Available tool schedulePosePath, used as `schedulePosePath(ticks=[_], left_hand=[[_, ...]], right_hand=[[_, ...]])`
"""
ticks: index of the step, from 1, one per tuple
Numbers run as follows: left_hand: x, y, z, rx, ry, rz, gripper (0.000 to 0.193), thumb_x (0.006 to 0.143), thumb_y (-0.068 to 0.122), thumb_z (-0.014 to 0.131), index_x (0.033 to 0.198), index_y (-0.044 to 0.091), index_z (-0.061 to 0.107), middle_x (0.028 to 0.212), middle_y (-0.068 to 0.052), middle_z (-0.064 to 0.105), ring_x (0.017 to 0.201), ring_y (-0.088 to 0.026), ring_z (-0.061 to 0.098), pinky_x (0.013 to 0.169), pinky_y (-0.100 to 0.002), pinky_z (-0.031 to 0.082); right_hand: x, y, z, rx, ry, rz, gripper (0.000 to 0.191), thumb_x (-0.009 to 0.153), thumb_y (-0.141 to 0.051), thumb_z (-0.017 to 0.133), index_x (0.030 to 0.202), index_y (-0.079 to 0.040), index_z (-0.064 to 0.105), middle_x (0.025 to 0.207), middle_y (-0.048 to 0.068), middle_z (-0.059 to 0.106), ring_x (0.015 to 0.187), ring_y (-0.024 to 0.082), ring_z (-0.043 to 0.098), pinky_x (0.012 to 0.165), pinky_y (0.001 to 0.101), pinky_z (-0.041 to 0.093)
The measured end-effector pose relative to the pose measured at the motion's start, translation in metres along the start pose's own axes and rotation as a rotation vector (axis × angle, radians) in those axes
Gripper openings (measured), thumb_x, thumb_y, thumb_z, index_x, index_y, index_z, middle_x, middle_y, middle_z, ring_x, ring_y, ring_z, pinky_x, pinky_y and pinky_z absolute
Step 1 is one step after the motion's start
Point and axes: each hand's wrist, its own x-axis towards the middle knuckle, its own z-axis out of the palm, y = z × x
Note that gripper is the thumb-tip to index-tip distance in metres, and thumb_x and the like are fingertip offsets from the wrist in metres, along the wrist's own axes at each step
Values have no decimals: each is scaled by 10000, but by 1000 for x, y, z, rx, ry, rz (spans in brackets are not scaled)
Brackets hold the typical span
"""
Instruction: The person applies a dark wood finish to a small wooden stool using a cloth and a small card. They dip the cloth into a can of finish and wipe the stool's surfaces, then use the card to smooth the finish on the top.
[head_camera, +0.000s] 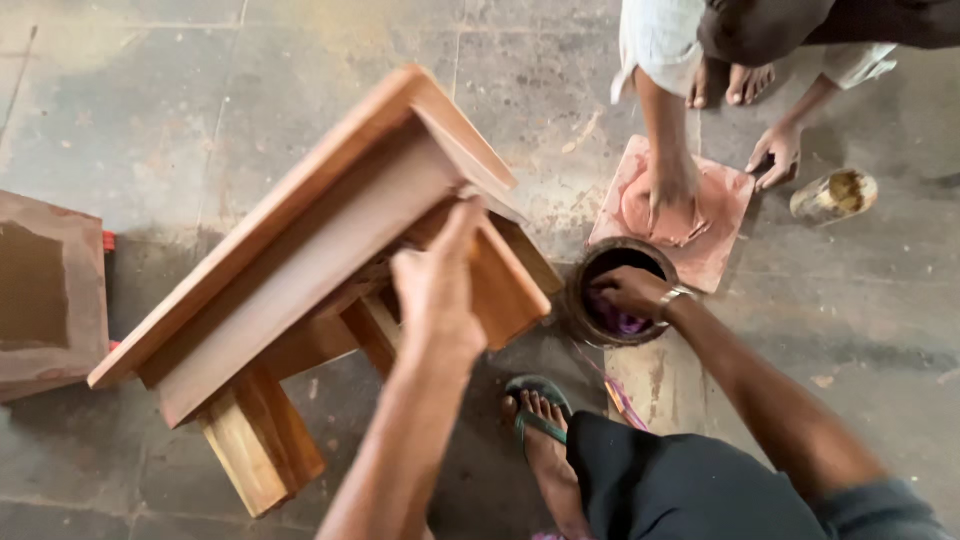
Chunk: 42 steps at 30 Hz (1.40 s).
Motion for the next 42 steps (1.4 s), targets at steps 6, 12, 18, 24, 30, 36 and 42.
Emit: schedulePosePath(ticks=[6,12,18,24,30,36,42], left_hand=[[10,17,-60,-220,-160,144,770,606,388,847,1257,22,658,1157,-146,697,1059,-263,674,836,-452,604],[26,2,-133,-556,-427,443,672,801,308,805,1352,42,526,1199,-93,636,1118,-226,654,950,-397,569],[50,-66,-181,-658,-592,355,729,819,360,777,1318,-107,523,1075,-232,681,922,-325,691,806,-415,603],[81,-114,-255,-686,-660,366,858,782,385,806,1407,-122,506,1181,-216,647,998,-307,671,837,-394,591],[100,-132,-305,-720,-636,433,865,785,424,796,1429,-72,501,1194,-209,644,1005,-302,665,829,-405,582],[97,-159,-317,-802,-636,410,853,793,455,780,1423,-52,511,1219,-205,652,1038,-298,672,848,-412,586],[99,-179,-314,-842,-652,348,841,802,485,764,1418,-33,521,1244,-200,661,1072,-295,679,868,-419,591]], right_hand=[[-62,-14,-56,287,34,358,329,993,-266,593,1232,-117,763,890,100,793,662,149,664,606,308,560],[-91,-32,-52,432,193,544,360,942,-316,736,1072,13,801,750,113,742,548,149,634,482,305,500],[-99,18,-50,369,256,583,300,954,-229,677,1135,6,725,772,169,748,503,258,670,423,385,503],[-128,33,-32,626,360,503,397,944,-136,597,1333,-114,671,927,75,738,611,158,640,485,347,542],[-146,12,-6,847,552,567,379,1007,-152,637,1365,-31,664,1165,111,717,931,184,649,755,366,541],[-163,9,-2,1420,542,669,511,942,-260,550,1442,-155,562,1284,63,662,1146,274,620,914,530,462],[-168,-12,-24,1445,413,225,568,982,-296,542,1459,11,553,1328,172,626,1138,315,640,1008,483,496]])
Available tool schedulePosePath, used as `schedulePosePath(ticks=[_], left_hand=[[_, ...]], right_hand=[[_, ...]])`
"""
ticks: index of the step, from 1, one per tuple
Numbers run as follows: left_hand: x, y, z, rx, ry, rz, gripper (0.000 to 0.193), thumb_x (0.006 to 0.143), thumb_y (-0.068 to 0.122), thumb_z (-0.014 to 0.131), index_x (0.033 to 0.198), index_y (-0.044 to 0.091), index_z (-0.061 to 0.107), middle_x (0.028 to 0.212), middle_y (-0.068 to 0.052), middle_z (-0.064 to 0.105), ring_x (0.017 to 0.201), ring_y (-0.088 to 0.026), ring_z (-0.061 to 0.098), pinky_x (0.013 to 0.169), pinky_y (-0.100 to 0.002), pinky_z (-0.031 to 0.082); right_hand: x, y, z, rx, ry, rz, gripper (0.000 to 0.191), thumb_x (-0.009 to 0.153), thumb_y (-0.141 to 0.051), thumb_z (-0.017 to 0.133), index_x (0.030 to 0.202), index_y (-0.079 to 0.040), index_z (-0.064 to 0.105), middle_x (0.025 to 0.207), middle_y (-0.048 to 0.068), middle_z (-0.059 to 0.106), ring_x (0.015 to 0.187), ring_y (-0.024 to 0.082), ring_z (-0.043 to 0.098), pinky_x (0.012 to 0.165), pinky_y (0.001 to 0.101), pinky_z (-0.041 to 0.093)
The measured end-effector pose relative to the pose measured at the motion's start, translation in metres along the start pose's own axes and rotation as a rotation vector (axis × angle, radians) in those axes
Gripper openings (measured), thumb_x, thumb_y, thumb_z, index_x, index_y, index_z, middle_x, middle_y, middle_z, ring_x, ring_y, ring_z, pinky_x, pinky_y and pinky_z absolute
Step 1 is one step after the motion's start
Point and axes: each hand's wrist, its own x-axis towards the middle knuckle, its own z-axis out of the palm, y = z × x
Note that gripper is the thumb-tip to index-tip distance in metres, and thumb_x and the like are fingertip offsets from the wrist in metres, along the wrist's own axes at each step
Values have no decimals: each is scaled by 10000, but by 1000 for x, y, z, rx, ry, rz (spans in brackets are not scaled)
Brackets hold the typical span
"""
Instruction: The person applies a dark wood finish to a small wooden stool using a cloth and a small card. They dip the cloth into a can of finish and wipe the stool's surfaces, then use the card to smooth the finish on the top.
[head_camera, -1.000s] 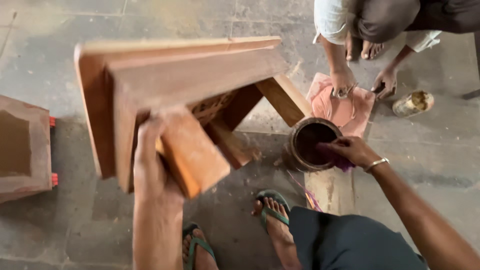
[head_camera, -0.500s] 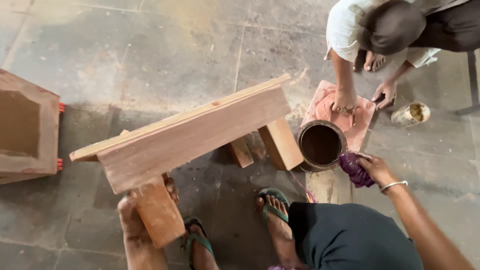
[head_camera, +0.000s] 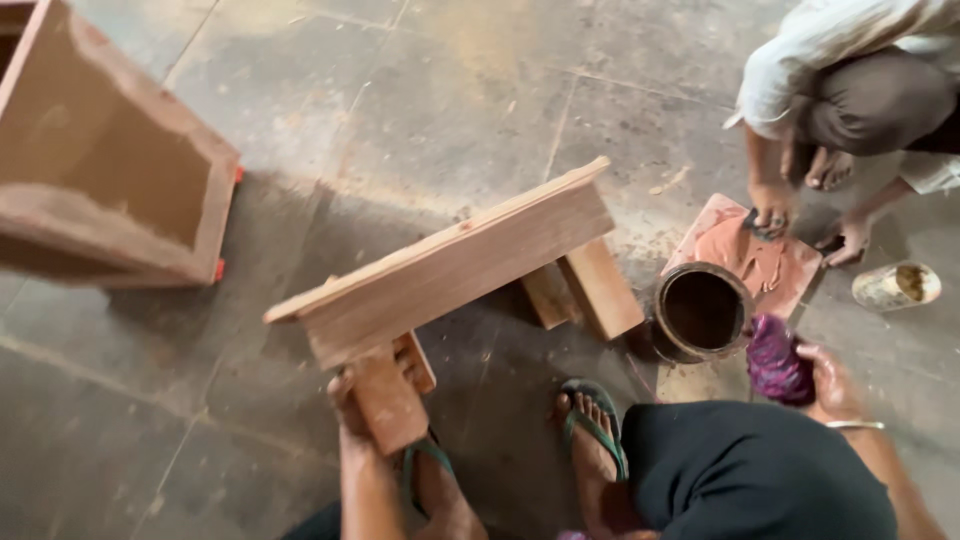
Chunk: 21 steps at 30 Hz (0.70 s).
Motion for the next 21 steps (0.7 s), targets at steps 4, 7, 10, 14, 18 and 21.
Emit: schedulePosePath(ticks=[4,7,10,14,18,21], left_hand=[[-4,-9,-1,-21,4,-27,834,807,505,753,1415,-20,527,1261,-197,667,1095,-293,683,881,-423,594],[-12,-8,-9,11,19,-58,829,811,520,745,1412,-10,532,1273,-195,671,1111,-291,687,890,-427,596],[-18,2,-26,123,66,-77,825,816,536,737,1410,0,537,1286,-193,675,1128,-289,690,900,-430,598],[-34,13,-42,417,287,-45,790,881,573,739,1370,-29,586,1200,-174,662,1023,-283,635,813,-408,529],[-41,28,-21,1018,763,205,736,839,548,812,1276,-7,603,1216,-172,674,1149,-320,639,955,-420,524],[-46,47,20,1634,952,801,934,666,477,907,1383,18,524,1294,-220,592,1186,-428,553,912,-531,451]], right_hand=[[-14,-54,77,-27,-267,-86,648,904,-295,551,1495,-32,519,1367,150,647,1171,280,656,997,438,504],[-23,-110,157,-219,-387,-57,645,904,-256,631,1498,-49,488,1343,142,601,1148,263,661,914,466,557],[-20,-139,242,-449,-466,-54,588,899,-189,654,1453,-30,541,1297,163,650,1066,245,692,890,382,583],[-4,-115,332,-1040,-608,-332,471,946,-227,655,1375,-36,626,1102,105,741,926,198,712,799,321,594],[6,-70,384,-881,-567,-345,403,903,-206,680,1258,-14,675,932,118,749,806,257,725,728,419,599],[2,-69,384,-1129,-272,-763,307,913,-170,686,1183,-33,735,982,136,760,901,284,735,805,403,578]])
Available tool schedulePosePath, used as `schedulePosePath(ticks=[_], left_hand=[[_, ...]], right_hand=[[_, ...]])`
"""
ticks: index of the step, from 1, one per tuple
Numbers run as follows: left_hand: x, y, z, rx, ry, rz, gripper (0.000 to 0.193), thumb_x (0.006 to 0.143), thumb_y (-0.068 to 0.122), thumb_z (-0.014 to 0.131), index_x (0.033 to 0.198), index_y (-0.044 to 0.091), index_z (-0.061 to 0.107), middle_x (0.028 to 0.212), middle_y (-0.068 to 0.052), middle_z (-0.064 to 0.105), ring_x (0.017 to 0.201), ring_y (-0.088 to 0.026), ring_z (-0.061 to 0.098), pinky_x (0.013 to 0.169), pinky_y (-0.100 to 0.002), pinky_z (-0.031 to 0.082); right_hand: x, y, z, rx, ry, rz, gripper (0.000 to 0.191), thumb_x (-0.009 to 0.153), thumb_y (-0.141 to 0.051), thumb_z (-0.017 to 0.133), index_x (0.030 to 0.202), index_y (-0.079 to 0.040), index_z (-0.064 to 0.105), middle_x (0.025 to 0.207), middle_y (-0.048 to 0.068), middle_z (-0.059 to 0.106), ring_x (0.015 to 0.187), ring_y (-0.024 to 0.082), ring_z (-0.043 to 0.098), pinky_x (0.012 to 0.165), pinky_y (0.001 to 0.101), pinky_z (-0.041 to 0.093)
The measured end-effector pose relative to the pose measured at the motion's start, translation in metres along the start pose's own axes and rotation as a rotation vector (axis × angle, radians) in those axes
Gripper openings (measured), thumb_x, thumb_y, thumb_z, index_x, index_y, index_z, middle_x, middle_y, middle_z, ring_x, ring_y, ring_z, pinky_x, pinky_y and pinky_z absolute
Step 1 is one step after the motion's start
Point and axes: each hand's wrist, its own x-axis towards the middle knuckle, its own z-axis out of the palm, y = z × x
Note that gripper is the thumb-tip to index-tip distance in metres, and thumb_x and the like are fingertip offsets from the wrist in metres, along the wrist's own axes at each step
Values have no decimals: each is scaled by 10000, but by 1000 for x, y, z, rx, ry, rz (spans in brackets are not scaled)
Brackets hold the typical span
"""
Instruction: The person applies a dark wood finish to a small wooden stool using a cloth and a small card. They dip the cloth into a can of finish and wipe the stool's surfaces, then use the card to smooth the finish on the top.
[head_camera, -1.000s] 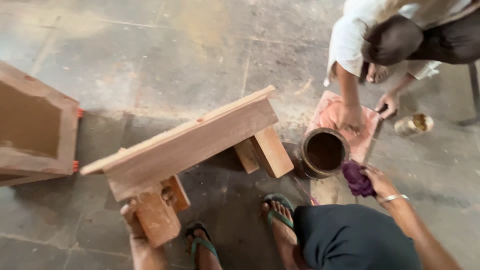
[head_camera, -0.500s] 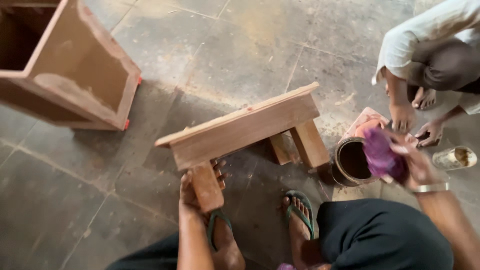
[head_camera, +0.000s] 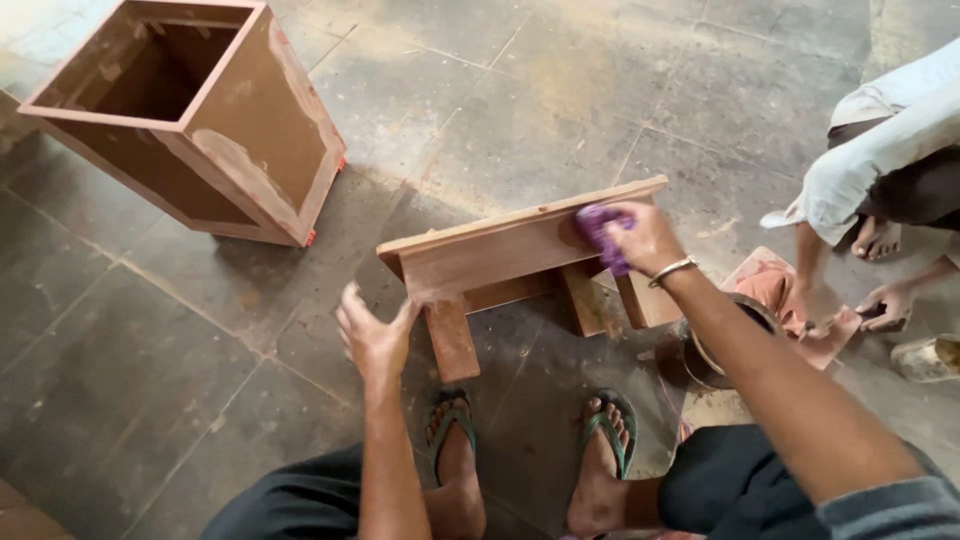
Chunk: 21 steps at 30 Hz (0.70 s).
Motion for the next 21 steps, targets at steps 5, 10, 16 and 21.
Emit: schedulePosePath(ticks=[5,10,16,21], left_hand=[[66,71,-42,16,-271,413,689,805,468,807,1343,91,601,1294,-186,660,1218,-413,599,985,-537,466],[111,114,-47,353,-684,587,426,922,392,650,1245,114,645,1221,-139,679,1183,-362,616,975,-546,461],[107,95,-21,436,-732,735,304,911,239,575,1176,138,681,1157,-107,699,1122,-336,639,924,-543,473],[126,58,-18,243,-766,595,295,857,184,582,1103,159,743,1075,-129,742,1017,-360,689,855,-500,544]], right_hand=[[-29,-14,-7,-294,431,-100,258,853,-32,635,1056,-62,791,1032,206,723,880,394,701,712,463,558],[-56,-90,89,-457,336,-555,359,869,-42,509,1154,-95,721,1153,115,696,1018,295,599,912,446,486],[-55,-128,116,-441,250,-651,370,942,-38,508,1232,-126,721,1212,129,712,1121,257,619,981,419,496],[-38,-51,19,-489,183,-249,435,848,-3,538,1226,-84,737,1178,166,703,1027,339,623,923,479,514]])
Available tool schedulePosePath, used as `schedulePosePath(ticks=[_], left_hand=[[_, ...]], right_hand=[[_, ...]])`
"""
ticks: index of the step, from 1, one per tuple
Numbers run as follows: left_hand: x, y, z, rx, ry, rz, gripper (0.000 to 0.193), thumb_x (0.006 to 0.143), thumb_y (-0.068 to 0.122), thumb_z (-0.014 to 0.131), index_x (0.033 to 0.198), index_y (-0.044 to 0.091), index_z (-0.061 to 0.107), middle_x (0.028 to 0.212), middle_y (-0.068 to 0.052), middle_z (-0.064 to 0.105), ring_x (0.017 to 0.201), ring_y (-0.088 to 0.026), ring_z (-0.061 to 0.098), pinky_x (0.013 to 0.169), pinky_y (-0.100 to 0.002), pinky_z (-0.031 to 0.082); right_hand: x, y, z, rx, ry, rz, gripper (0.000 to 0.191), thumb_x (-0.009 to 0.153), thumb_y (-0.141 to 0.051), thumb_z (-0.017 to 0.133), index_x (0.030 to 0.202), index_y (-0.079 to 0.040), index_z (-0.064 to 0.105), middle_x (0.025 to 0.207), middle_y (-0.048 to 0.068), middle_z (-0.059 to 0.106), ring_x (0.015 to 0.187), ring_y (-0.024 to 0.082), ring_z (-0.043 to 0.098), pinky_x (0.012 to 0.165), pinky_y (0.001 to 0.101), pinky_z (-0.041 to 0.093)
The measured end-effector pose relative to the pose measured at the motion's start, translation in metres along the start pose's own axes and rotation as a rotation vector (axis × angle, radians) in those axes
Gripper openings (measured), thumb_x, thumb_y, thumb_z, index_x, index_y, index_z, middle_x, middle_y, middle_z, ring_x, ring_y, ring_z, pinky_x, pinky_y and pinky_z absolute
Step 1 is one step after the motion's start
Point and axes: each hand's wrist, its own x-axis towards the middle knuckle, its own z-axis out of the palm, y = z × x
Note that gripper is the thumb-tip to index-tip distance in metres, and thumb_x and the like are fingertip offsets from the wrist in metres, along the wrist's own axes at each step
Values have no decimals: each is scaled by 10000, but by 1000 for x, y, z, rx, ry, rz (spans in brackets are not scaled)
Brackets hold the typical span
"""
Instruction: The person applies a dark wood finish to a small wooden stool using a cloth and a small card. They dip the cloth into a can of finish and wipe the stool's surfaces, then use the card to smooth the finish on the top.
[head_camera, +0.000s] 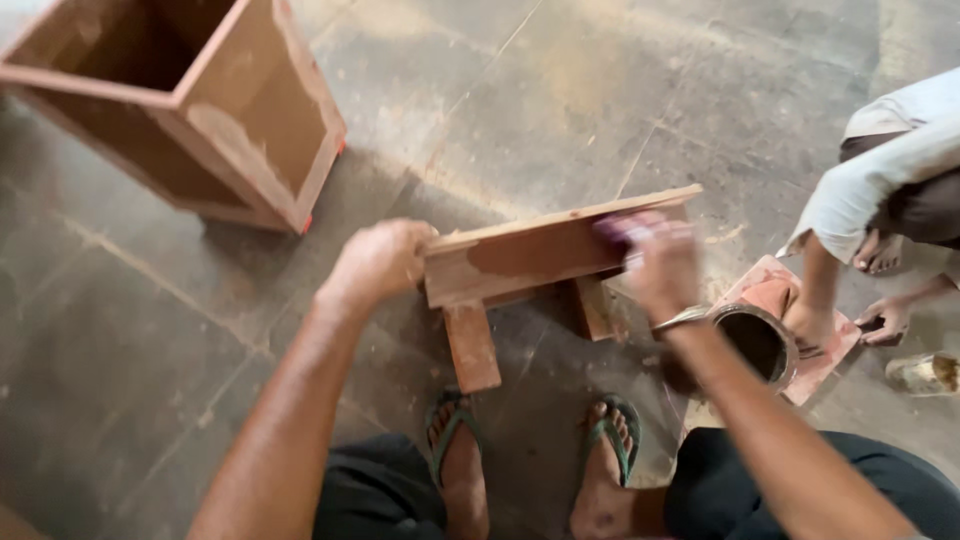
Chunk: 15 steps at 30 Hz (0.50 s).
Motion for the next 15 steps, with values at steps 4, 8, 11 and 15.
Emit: schedulePosePath(ticks=[4,8,11,15], left_hand=[[-1,-22,-14,-105,5,-179,209,888,227,608,1003,156,767,995,-175,731,971,-404,679,823,-507,543],[2,-21,-20,-169,91,-173,183,853,215,634,976,137,744,964,-188,726,942,-430,668,797,-520,540],[7,-18,-18,-65,109,-194,149,890,218,631,926,139,751,943,-212,714,920,-445,667,807,-536,532],[7,-23,-13,-99,144,-157,116,860,183,641,898,138,741,914,-195,726,897,-428,682,785,-518,545]], right_hand=[[2,-21,16,-133,158,-103,414,759,-33,598,1139,-92,753,1171,147,712,1093,347,604,989,492,484],[-3,-134,64,212,178,-297,374,904,-12,569,1198,-159,748,1261,48,704,1187,210,638,1074,414,519],[-4,-186,85,76,145,-412,325,839,-143,652,1135,-116,784,1163,74,742,1067,273,625,847,444,489],[2,-145,66,70,45,-393,227,988,-136,643,1186,-163,751,1262,48,722,1166,238,639,977,429,482]])
